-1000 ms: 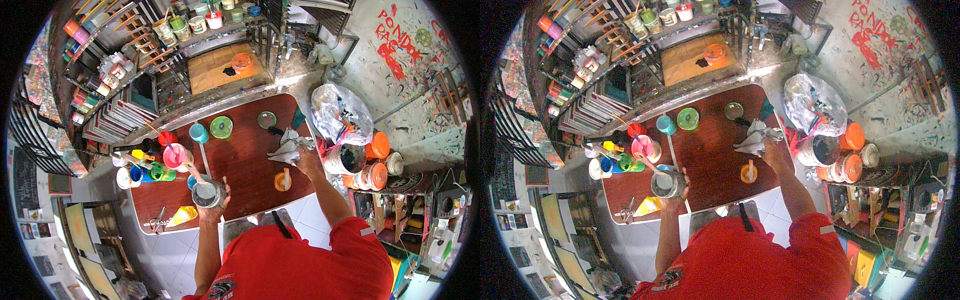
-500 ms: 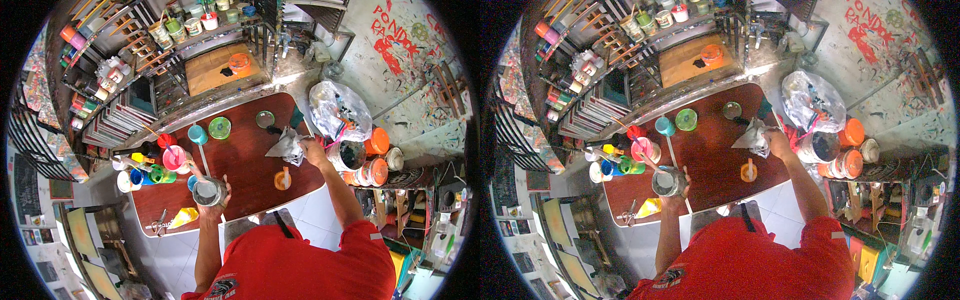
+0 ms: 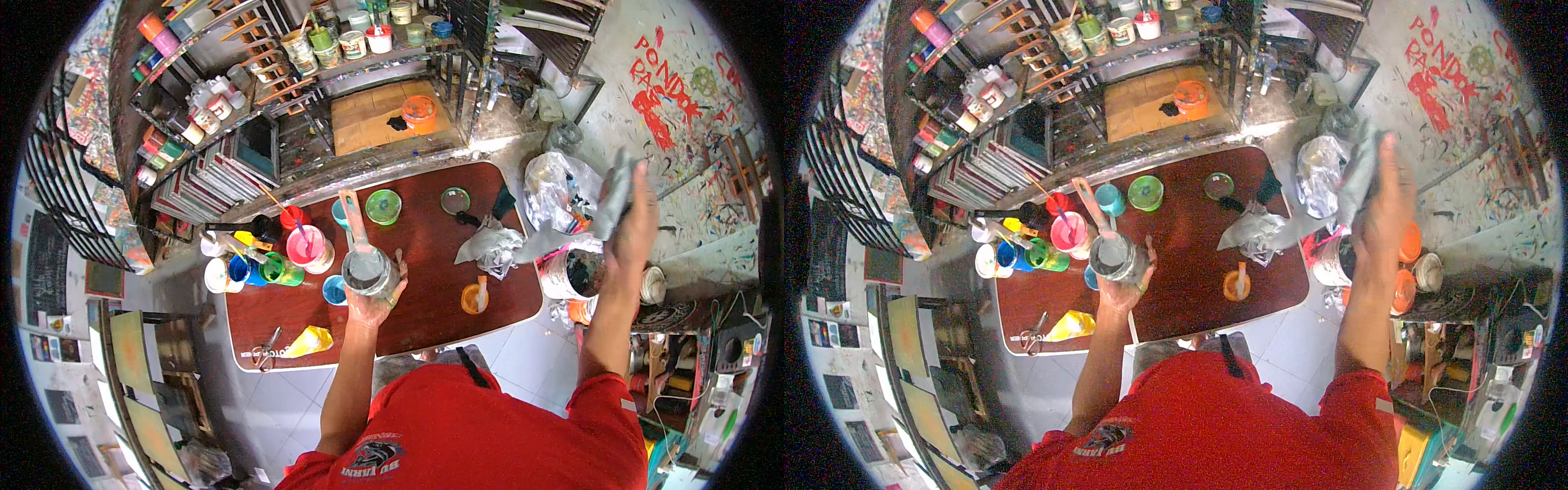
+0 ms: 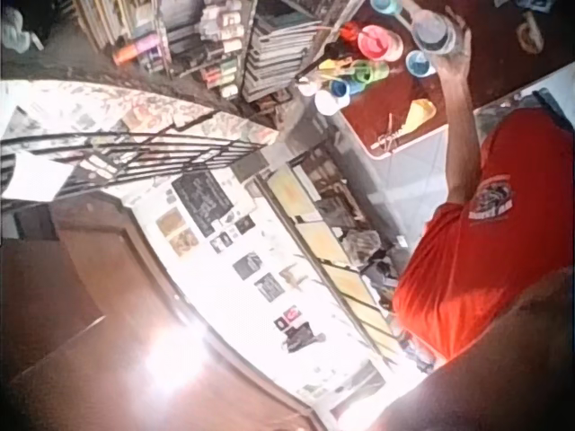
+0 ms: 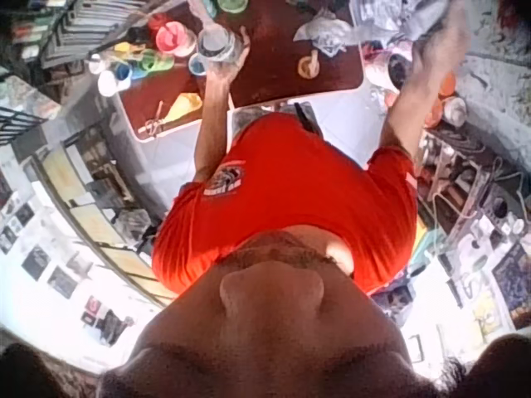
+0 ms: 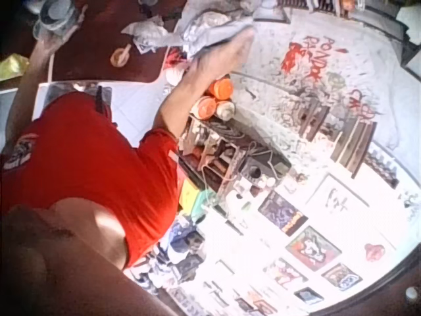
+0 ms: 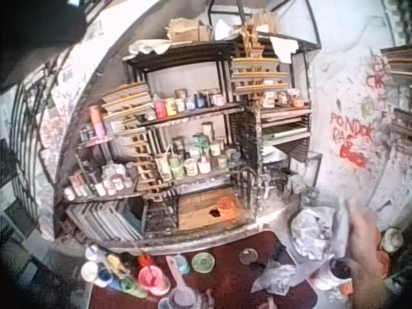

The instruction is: The person mixes grey ink in a container using a flat tool, then replaces the container on a storage shelf and cleans the tool with a cloth.

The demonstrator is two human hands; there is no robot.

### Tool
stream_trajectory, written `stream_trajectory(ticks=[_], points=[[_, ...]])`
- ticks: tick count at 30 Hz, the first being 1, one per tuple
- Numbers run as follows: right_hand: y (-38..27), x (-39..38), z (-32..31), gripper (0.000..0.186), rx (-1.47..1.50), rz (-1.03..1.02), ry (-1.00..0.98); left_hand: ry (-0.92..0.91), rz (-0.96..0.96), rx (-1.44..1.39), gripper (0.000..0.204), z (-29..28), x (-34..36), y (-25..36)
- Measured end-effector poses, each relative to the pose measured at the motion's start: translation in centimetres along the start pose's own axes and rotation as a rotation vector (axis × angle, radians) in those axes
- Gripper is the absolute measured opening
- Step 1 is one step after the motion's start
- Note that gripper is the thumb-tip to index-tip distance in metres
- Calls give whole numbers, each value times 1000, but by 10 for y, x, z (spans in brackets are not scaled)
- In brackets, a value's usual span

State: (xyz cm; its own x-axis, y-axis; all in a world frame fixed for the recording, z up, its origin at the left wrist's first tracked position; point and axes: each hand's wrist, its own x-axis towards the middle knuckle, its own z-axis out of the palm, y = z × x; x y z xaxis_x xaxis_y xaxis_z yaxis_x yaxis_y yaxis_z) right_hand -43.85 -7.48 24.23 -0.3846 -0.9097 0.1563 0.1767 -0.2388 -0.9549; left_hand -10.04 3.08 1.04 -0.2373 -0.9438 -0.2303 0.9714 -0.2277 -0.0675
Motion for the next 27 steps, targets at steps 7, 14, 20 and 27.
stream_trajectory(ticks=[7, 14, 20, 27], points=[[-32, -60, 59, 23, -427, -80, -514, -200, 80, -156, 44, 41, 21, -8], [67, -90, 116, 20, -493, -605, -316, -176, 212, -18, 42, 120, 25, -14], [103, -156, 157, 49, -294, -563, -650, -29, 648, 247, 54, 139, 39, -6], [105, -159, 141, 59, -487, -868, -1070, -306, 701, 329, 60, 126, 31, 12]])
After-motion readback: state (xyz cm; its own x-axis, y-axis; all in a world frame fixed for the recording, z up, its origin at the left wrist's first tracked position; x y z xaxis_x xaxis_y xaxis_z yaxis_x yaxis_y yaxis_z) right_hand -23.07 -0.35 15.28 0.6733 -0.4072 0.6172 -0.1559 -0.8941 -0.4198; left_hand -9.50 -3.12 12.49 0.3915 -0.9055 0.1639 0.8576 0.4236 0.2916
